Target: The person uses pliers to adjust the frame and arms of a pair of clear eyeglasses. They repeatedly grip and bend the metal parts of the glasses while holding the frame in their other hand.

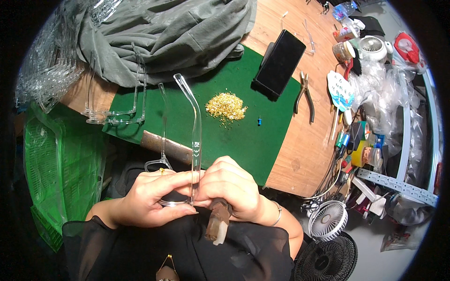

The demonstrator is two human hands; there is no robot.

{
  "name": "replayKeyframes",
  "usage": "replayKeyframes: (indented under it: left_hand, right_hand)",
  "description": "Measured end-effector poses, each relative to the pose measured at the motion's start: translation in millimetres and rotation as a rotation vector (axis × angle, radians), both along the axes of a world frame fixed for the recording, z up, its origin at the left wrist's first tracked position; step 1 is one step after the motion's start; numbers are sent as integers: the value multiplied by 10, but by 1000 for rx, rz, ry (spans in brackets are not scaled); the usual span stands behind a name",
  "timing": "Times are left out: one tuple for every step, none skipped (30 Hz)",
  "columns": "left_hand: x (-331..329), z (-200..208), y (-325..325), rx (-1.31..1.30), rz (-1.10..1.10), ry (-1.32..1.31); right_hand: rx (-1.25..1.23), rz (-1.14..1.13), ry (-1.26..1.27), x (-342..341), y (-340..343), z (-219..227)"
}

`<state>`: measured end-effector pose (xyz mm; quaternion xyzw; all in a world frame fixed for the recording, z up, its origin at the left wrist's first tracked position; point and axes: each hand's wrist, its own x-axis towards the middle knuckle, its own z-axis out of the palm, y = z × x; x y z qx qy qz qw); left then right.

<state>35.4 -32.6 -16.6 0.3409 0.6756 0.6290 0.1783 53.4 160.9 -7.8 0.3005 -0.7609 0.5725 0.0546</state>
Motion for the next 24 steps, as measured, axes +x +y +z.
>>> replayKeyframes:
  left_hand:
    - [-2, -5, 1, -5, 6, 19]
    - [-2, -11, 2, -10, 12, 38]
    - [4, -19, 6, 0, 22, 31]
    - [15, -32, 14, 9, 31, 24]
    - [20, -38, 18, 19, 41, 16]
    - [16, -34, 14, 12, 30, 16]
    - [9, -23, 8, 5, 20, 16]
    - [5, -18, 4, -2, 9, 16]
    - [6, -18, 3, 1, 9, 13]
    - [7, -17, 2, 3, 8, 11]
    - [7, -16, 1, 6, 8, 9]
    - [8, -14, 3, 10, 12, 9]
    - [8, -9, 5, 13, 15, 9]
    - [10, -8, 5, 16, 20, 9]
    - [7, -6, 7, 17, 18, 10]
    - [5, -5, 8, 18, 17, 11]
    - [2, -3, 9, 19, 15, 12]
    - [2, 0, 5, 16, 13, 1]
    - [-1, 7, 0, 13, 10, -10]
    - [-3, 10, -2, 10, 6, -21]
    - [-3, 6, -4, 11, 7, -19]
    - [-2, 1, -5, 11, 8, -16]
    - [-2, -2, -6, 12, 9, -14]
    - [-5, -1, -6, 17, 5, -18]
  right_hand:
    - [19, 0, 6, -1, -1, 1]
    - [20, -4, 7, 4, 0, -4]
    - [22, -8, 8, 11, 0, -5]
    - [24, -13, 9, 17, 1, -5]
    - [33, -17, 15, 22, 1, -6]
    - [39, -19, 22, 24, 2, -15]
    - [45, -22, 28, 26, 3, -23]
    - [41, -26, 34, 30, 3, -29]
    - [39, -31, 40, 35, 0, -31]
    - [36, -36, 46, 40, -2, -33]
    - [29, -40, 47, 46, -3, -37]
    - [22, -44, 47, 52, -1, -42]
    - [15, -47, 47, 54, -2, -45]
    - [4, -48, 42, 52, -7, -46]
    - [-4, -54, 36, 54, -12, -36]
    - [-12, -60, 31, 56, -14, -26]
    - [-14, -59, 22, 57, -12, -16]
    - [-19, -53, 14, 52, -13, -15]
    - [-24, -47, 5, 48, -14, -15]
    - [-22, -42, 2, 45, -12, -13]
    - [-21, -36, -2, 41, -10, -14]
    - [-20, -30, -5, 37, -7, -16]
    - [-22, -22, -6, 32, -4, -18]
    - [-22, -16, -9, 29, 0, -16]
